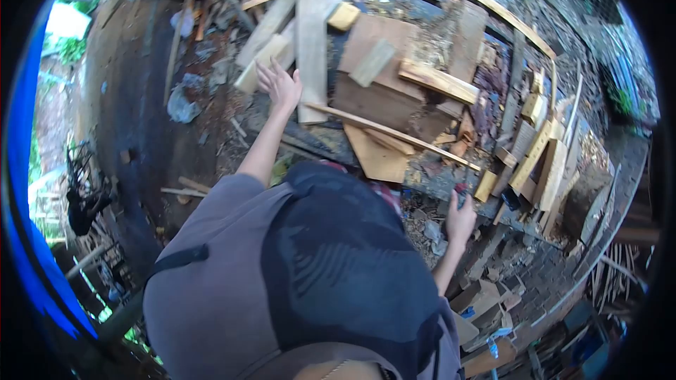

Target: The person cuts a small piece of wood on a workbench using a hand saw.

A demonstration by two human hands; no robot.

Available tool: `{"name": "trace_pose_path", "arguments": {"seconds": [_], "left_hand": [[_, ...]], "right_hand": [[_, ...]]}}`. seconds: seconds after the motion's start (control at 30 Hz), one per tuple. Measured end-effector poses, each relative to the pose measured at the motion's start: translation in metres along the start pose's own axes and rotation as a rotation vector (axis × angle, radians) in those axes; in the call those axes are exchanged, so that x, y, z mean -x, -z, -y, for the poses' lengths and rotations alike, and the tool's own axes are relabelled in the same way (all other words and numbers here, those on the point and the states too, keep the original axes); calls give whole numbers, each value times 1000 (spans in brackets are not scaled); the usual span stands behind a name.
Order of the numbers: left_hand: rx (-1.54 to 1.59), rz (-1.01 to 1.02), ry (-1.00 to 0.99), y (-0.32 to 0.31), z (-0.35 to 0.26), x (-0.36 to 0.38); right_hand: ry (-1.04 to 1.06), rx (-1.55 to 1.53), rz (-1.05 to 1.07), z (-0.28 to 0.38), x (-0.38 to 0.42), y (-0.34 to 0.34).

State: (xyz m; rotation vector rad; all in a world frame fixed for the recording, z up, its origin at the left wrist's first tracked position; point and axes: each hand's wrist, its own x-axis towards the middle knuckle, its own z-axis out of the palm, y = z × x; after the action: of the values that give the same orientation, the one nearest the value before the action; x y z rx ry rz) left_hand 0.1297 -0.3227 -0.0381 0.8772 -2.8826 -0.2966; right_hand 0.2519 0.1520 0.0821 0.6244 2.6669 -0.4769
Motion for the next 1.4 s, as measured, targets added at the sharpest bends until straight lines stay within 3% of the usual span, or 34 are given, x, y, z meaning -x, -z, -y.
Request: {"name": "trace_pose_path", "arguments": {"seconds": [0.07,0.13,0.3,0.47,0.53,0.63,0.73,0.83,0.87,1.0,1.1,1.23,1.3,1.4], "left_hand": [[-171,16,8,9,43,-22],[-184,172,-31,7,70,-49],[-272,319,-68,6,84,-89],[-32,368,-62,-10,96,-107],[232,381,-4,8,80,-107],[906,571,45,39,26,-75],[997,811,-36,84,-75,-16],[1300,1054,-26,45,-134,36],[1280,1070,-9,26,-148,49],[1347,1114,139,-9,-184,73],[1422,1057,225,-32,-191,80],[1546,991,318,-38,-189,85],[1692,1040,439,-31,-191,89],[1638,976,459,-29,-193,94]], "right_hand": [[-16,38,-5,-9,7,-1],[-83,60,7,-13,10,-9],[-86,60,12,13,20,-16],[-84,22,62,36,18,-16],[-92,-15,53,48,15,-8],[-108,-138,20,51,4,-14],[-246,-192,-2,78,5,-6],[-322,-232,-82,59,-19,-27],[-310,-274,-37,68,-18,-11],[-263,-362,-217,75,-29,-3],[-69,-508,-338,85,-31,-11],[174,-1040,-51,98,-65,-46],[164,-1104,51,117,-75,-54],[168,-1132,51,122,-95,-86]]}}
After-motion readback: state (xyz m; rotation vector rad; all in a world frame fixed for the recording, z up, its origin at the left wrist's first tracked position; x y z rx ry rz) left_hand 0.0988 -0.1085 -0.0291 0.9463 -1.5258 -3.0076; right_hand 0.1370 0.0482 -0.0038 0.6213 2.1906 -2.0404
